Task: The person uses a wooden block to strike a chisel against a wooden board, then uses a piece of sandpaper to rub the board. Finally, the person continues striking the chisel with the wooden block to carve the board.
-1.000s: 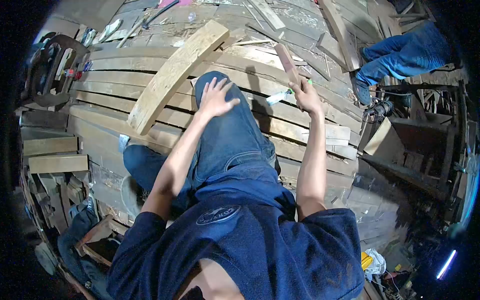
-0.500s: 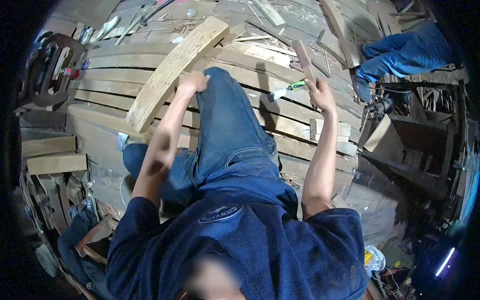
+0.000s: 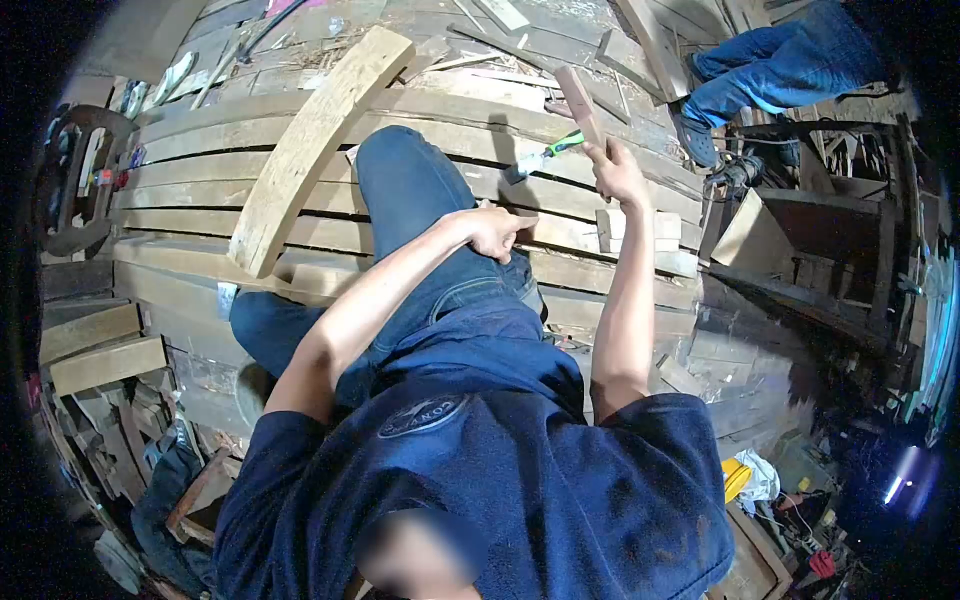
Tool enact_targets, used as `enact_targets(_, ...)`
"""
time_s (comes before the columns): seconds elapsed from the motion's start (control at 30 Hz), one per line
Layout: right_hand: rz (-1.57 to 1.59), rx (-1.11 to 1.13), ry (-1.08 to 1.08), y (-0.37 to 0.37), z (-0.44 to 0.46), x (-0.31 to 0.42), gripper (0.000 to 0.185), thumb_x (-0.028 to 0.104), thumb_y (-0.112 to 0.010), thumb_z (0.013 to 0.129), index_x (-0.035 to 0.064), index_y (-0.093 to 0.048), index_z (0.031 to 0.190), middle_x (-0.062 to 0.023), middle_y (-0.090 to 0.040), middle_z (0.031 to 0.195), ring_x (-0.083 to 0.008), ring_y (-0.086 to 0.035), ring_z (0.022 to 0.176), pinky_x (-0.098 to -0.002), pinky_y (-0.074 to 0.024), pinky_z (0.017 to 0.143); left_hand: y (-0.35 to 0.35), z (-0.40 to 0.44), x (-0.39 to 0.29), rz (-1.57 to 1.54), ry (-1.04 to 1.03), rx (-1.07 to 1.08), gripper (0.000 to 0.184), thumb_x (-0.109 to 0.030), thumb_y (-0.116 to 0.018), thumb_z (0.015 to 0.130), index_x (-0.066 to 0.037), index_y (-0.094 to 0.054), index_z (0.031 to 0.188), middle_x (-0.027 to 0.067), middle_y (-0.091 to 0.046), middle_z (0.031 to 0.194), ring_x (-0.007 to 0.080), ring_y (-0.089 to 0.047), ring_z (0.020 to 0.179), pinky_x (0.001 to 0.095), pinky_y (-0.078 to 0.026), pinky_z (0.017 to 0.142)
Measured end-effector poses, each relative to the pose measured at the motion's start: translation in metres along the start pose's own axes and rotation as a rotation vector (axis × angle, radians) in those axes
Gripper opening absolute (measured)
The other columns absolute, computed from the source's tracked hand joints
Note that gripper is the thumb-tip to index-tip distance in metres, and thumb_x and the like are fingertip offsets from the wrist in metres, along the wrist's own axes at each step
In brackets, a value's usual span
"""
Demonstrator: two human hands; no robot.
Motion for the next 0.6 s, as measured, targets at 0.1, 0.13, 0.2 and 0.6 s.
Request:
enact_targets(0.1,0.003,0.023,0.0,-0.001,-0.001,0.0,0.032,0.035,-0.062,0.098,0.0034,-0.057,0.099,0.0032,-0.044,0.06,-0.0082,-0.044,0.044,-0.0281,-0.0342,0.038,-0.007,0.017,0.002,-0.104,-0.114,-0.011,0.109,-0.012,-0.076,0.07,-0.002,-0.013,0.158,0.0102,-0.072,0.083,0.024,-0.068,0.073,0.0345,-0.053,0.064)
enact_targets(0.13,0.0,0.017,0.001,-0.002,-0.001,0.0,0.032,0.035,-0.061,0.098,0.0035,-0.057,0.099,0.0033,-0.044,0.06,-0.0081,-0.044,0.044,-0.0282,-0.0342,0.039,-0.011,0.023,-0.002,-0.116,-0.07,0.061,0.116,-0.014,-0.077,0.07,-0.002,-0.002,0.158,0.0099,-0.075,0.091,0.0257,-0.071,0.086,0.0402,-0.052,0.089)
enact_targets(0.2,-0.004,0.002,0.0,-0.004,-0.003,-0.002,0.032,0.035,-0.061,0.098,0.0037,-0.057,0.099,0.0034,-0.044,0.06,-0.0078,-0.044,0.044,-0.0282,-0.0343,0.039,-0.019,0.025,-0.007,-0.062,0.009,0.103,0.122,-0.018,-0.078,0.069,-0.002,0.005,0.158,0.0142,-0.07,0.114,0.0284,-0.064,0.109,0.0496,-0.035,0.107)
enact_targets(0.6,-0.046,-0.007,-0.02,-0.006,-0.003,-0.013,0.038,0.04,-0.063,0.096,0.0026,-0.059,0.094,0.0015,-0.048,0.06,-0.0094,-0.047,0.047,-0.0301,-0.0366,0.043,-0.033,0.04,0.009,-0.065,0.073,0.008,0.109,-0.019,-0.077,0.072,-0.001,-0.01,0.156,0.0196,-0.069,0.106,0.0305,-0.065,0.102,0.0395,-0.051,0.091)
Point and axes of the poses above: each hand's wrist, its own z-axis towards the middle knuckle, its own y-axis out of the back of the hand, x = y × z, the point moved 2 cm from there along z, towards the middle knuckle
